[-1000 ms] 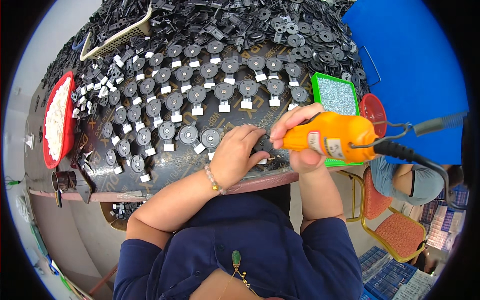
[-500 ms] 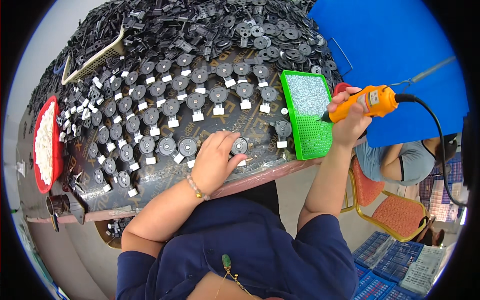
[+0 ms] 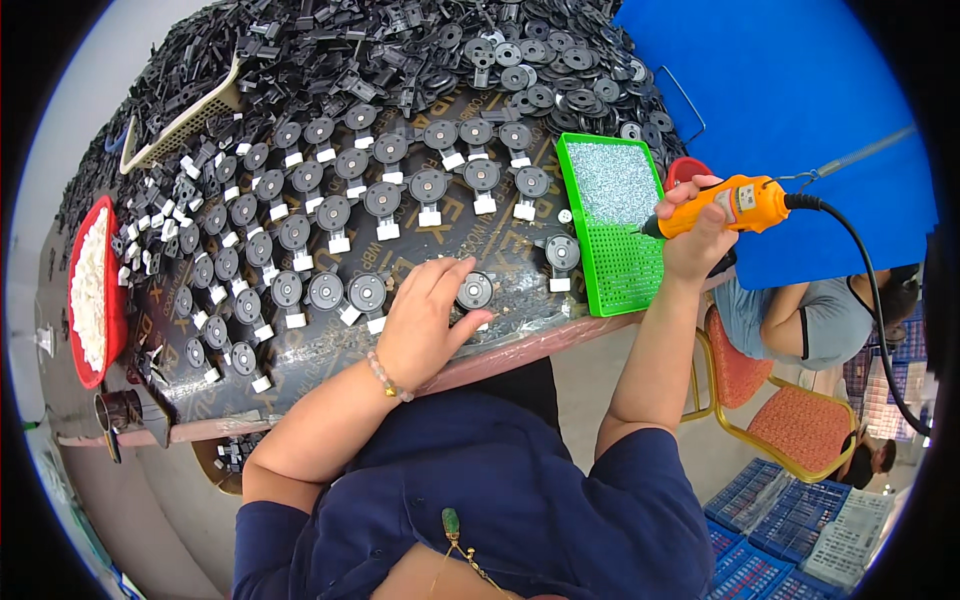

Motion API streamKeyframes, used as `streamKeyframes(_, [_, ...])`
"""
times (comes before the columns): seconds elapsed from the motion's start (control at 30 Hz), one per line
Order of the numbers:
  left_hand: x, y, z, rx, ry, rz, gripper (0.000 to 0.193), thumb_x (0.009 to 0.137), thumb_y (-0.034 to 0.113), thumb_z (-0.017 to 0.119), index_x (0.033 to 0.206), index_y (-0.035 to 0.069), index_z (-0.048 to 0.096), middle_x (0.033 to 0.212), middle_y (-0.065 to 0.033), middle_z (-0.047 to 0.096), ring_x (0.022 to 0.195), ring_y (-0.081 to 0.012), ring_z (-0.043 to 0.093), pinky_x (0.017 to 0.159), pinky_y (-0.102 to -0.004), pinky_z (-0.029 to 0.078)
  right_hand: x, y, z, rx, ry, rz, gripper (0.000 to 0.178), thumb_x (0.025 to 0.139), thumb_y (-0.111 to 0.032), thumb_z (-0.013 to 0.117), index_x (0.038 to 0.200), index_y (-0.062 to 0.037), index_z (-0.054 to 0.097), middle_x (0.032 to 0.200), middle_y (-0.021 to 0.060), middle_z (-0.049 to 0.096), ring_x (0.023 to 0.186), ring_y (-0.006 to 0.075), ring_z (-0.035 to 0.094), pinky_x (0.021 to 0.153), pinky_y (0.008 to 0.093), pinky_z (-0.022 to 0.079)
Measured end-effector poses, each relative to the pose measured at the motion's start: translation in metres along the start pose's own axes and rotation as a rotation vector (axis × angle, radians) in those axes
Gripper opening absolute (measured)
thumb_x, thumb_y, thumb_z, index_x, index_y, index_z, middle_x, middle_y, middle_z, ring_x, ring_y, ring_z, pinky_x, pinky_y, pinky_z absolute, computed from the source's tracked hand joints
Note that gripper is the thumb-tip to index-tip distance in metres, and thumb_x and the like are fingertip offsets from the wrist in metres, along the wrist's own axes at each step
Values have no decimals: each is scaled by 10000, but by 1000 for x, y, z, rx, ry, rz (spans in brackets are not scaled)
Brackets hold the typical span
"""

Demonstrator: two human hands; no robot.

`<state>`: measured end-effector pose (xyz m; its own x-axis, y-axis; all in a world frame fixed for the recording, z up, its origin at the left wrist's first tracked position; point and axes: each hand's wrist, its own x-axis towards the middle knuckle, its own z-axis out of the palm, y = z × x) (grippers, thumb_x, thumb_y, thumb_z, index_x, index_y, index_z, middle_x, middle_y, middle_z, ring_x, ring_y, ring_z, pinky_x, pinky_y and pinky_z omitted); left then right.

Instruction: Soldering or assembling small electronic components on a factory workbench.

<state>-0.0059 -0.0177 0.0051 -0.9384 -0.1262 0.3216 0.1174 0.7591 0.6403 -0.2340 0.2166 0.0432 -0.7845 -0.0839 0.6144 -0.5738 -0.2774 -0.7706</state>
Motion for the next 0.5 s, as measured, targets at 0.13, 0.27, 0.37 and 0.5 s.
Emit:
streamKeyframes(0.13, [0,0,0,-7,13,6,610,758,206,795,1276,5,543,1165,-171,587,1077,-360,556,947,-420,461,-1,-3,3,-30,4,3,572,886,-534,658,1069,-6,536,762,108,609,580,181,574,541,291,493])
streamKeyframes(0.27, [1,-1,-4,-102,-7,-40,690,744,146,798,1342,28,474,1129,-157,602,1040,-351,573,918,-412,471,1,-12,4,5,28,3,615,853,-561,679,1090,-16,522,776,110,603,594,189,570,542,306,478])
streamKeyframes(0.37, [1,0,-3,-144,5,-50,726,737,111,796,1367,41,444,1105,-141,614,1022,-336,585,906,-408,475,-4,-34,15,72,23,4,661,823,-597,683,1121,-34,510,809,111,595,610,195,566,542,321,460])
streamKeyframes(0.5, [0,-4,-2,-162,17,-35,743,729,85,794,1376,47,430,1083,-125,626,1011,-323,597,897,-409,480,-28,-57,65,257,-110,-2,742,794,-696,643,1117,-45,495,810,119,603,583,193,576,529,326,486])
